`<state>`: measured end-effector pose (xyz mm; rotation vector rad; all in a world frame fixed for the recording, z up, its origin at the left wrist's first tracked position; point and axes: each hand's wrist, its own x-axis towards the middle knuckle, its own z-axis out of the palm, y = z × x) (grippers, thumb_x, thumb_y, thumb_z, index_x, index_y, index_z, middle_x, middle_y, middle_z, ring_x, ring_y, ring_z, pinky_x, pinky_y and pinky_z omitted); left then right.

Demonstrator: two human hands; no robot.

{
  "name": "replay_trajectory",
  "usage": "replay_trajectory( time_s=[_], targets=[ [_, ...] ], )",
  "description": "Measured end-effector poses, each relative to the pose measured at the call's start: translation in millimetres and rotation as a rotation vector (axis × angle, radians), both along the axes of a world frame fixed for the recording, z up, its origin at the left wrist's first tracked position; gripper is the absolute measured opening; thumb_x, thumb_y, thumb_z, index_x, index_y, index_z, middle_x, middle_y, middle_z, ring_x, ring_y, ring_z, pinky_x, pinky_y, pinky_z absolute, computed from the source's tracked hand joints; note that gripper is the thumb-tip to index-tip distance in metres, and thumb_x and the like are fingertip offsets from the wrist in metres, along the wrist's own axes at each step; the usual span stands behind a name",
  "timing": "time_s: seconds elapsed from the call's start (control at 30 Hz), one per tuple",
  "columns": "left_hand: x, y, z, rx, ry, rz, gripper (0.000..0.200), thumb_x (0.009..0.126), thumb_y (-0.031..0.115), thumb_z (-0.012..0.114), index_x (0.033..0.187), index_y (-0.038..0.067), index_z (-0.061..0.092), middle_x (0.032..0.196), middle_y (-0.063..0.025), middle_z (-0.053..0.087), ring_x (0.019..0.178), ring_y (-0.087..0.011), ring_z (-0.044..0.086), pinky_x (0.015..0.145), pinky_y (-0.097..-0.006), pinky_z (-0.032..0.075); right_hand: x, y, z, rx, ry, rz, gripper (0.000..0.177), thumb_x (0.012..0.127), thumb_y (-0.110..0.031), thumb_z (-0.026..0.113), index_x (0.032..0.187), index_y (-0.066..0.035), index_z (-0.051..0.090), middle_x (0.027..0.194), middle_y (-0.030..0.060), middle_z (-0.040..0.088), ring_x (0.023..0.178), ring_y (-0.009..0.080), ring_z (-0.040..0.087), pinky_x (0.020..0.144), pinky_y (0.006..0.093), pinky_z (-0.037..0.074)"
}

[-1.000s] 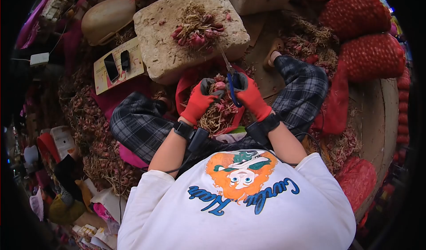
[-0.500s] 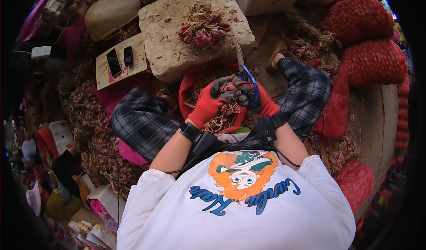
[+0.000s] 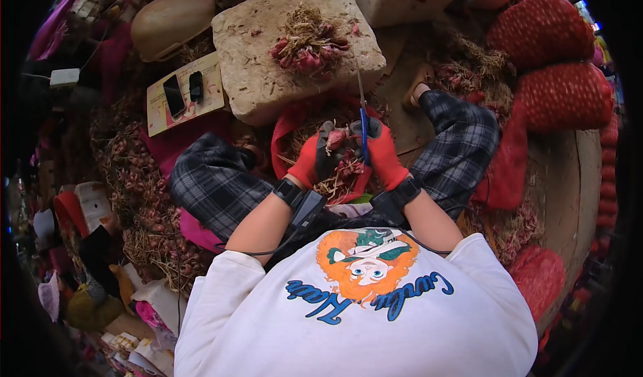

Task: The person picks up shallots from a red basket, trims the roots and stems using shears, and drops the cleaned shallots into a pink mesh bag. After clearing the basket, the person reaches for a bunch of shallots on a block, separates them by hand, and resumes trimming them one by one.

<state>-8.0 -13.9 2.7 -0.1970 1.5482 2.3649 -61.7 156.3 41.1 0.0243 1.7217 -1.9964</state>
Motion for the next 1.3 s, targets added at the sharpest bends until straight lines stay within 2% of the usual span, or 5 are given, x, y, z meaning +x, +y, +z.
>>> replay_trajectory(
  time_s=[0.1, 0.43, 0.67, 1.1, 1.3],
  targets=[
    [4, -1, 14, -0.908, 0.689, 0.084, 0.030, 0.086, 0.012, 0.057, 0.114, 0.005, 0.048, 0.086, -0.0066, 0.057, 0.072, -0.0212, 0.055, 0.069, -0.0302, 0.047, -6, -3, 16, -0.117, 0.174, 0.050, 0.025, 0.081, -0.004, 0.064, 0.105, -0.002, 0.055, 0.094, 0.0042, 0.063, 0.086, 0.0133, 0.060, 0.076, 0.0280, 0.050],
    [5, -11, -15, -0.195, 0.238, -0.142, 0.044, 0.081, 0.005, 0.059, 0.122, 0.006, 0.045, 0.112, -0.0056, 0.052, 0.098, -0.0137, 0.052, 0.082, -0.0269, 0.045, -2, -16, 34, 0.399, 0.850, 0.244, 0.030, 0.077, -0.013, 0.069, 0.101, -0.003, 0.055, 0.085, 0.0103, 0.062, 0.078, 0.0227, 0.062, 0.070, 0.0316, 0.049],
    [-15, 3, 52, 0.244, -0.073, 0.030, 0.040, 0.093, 0.016, 0.051, 0.131, 0.007, 0.041, 0.116, -0.0043, 0.054, 0.101, -0.0108, 0.053, 0.081, -0.0262, 0.047, -21, 5, 8, -0.312, -0.182, -0.042, 0.025, 0.079, -0.004, 0.063, 0.102, 0.000, 0.056, 0.086, 0.0071, 0.063, 0.066, 0.0118, 0.061, 0.055, 0.0232, 0.050],
    [-15, 6, 6, 0.335, -0.219, 0.061, 0.040, 0.096, 0.043, 0.040, 0.113, 0.010, 0.054, 0.092, -0.0001, 0.057, 0.074, -0.0066, 0.051, 0.064, -0.0227, 0.045, -11, 8, 12, -0.404, -0.254, 0.040, 0.029, 0.079, -0.003, 0.060, 0.107, 0.002, 0.055, 0.088, 0.0093, 0.065, 0.071, 0.0162, 0.064, 0.060, 0.0261, 0.054],
    [-15, -2, 22, -0.505, 0.310, -0.166, 0.037, 0.095, 0.034, 0.047, 0.116, 0.003, 0.051, 0.087, -0.0058, 0.056, 0.065, -0.0107, 0.053, 0.058, -0.0275, 0.045, -10, 8, 10, -0.357, -0.193, 0.030, 0.030, 0.079, -0.003, 0.059, 0.108, 0.002, 0.053, 0.094, 0.0098, 0.062, 0.075, 0.0162, 0.063, 0.064, 0.0263, 0.053]
  ],
)
